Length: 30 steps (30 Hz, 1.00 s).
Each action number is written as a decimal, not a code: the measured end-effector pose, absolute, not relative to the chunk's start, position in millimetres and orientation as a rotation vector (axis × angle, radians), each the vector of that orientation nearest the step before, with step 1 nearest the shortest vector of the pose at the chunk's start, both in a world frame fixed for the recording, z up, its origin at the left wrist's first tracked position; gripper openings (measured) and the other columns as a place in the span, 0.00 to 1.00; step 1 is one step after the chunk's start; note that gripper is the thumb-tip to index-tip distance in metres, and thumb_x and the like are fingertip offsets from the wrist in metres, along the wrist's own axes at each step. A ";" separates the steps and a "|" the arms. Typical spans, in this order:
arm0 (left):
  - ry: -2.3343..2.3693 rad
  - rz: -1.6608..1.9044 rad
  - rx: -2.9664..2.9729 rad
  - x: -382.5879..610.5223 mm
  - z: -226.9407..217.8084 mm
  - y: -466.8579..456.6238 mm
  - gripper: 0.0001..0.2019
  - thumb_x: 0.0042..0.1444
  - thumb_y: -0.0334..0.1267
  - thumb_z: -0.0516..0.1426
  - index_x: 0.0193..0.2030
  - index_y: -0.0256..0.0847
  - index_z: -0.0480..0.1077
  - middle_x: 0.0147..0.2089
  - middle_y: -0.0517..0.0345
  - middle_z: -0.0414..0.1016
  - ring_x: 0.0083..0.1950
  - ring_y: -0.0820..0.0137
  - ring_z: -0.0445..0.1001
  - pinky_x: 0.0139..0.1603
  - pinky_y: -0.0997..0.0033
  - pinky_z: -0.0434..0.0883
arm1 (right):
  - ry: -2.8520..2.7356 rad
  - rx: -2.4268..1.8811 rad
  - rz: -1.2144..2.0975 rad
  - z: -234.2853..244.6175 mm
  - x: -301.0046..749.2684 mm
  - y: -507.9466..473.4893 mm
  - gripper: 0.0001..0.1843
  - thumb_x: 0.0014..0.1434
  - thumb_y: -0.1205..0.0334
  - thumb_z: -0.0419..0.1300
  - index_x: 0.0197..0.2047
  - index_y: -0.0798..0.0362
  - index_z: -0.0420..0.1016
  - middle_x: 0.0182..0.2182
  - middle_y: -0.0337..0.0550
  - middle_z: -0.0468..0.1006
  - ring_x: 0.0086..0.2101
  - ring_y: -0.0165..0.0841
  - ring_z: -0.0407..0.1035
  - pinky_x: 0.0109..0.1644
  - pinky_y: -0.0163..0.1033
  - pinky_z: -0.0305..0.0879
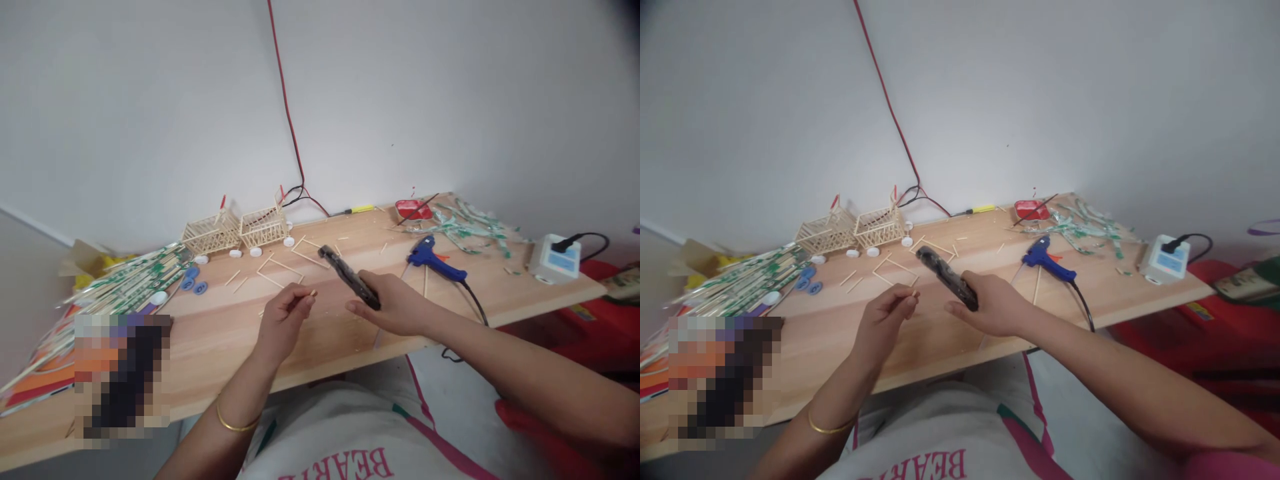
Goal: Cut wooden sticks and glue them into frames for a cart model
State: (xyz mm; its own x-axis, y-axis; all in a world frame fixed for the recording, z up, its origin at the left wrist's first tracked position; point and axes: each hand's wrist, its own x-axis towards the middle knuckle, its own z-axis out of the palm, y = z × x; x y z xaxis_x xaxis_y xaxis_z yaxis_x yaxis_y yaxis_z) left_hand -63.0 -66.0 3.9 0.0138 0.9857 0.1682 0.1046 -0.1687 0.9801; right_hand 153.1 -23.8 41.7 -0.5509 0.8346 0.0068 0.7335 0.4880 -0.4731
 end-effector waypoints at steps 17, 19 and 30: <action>1.194 1.291 1.518 -67.1 9.7 -67.4 0.03 0.52 0.34 0.57 0.32 0.38 0.72 0.34 0.57 0.72 0.37 0.70 0.69 0.40 0.73 0.65 | -2.747 -1.297 0.253 40.9 145.4 -38.1 0.19 0.52 0.45 0.56 0.37 0.53 0.66 0.32 0.47 0.75 0.33 0.39 0.69 0.32 0.37 0.53; 1.202 1.280 1.545 -67.2 10.7 -67.6 0.03 0.52 0.33 0.57 0.32 0.38 0.72 0.34 0.57 0.73 0.38 0.70 0.69 0.40 0.73 0.65 | -2.752 -1.293 0.227 40.5 145.2 -38.4 0.19 0.52 0.45 0.56 0.37 0.53 0.66 0.31 0.47 0.75 0.33 0.40 0.69 0.32 0.37 0.53; 1.261 1.242 1.656 -66.6 11.4 -71.6 0.06 0.53 0.31 0.55 0.35 0.40 0.73 0.33 0.59 0.73 0.35 0.72 0.69 0.38 0.73 0.65 | -2.807 -1.322 0.208 29.7 146.1 -40.0 0.20 0.54 0.43 0.53 0.35 0.53 0.66 0.29 0.46 0.76 0.30 0.39 0.71 0.28 0.37 0.49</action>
State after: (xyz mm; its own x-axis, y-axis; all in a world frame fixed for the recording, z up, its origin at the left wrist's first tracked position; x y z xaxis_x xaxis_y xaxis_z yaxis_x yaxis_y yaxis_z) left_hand -66.6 -71.6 11.4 0.0654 0.9603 0.2714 0.2858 -0.2786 0.9169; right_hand 146.1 -40.0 29.7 -0.6382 0.7694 -0.0278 0.7651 0.6298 -0.1343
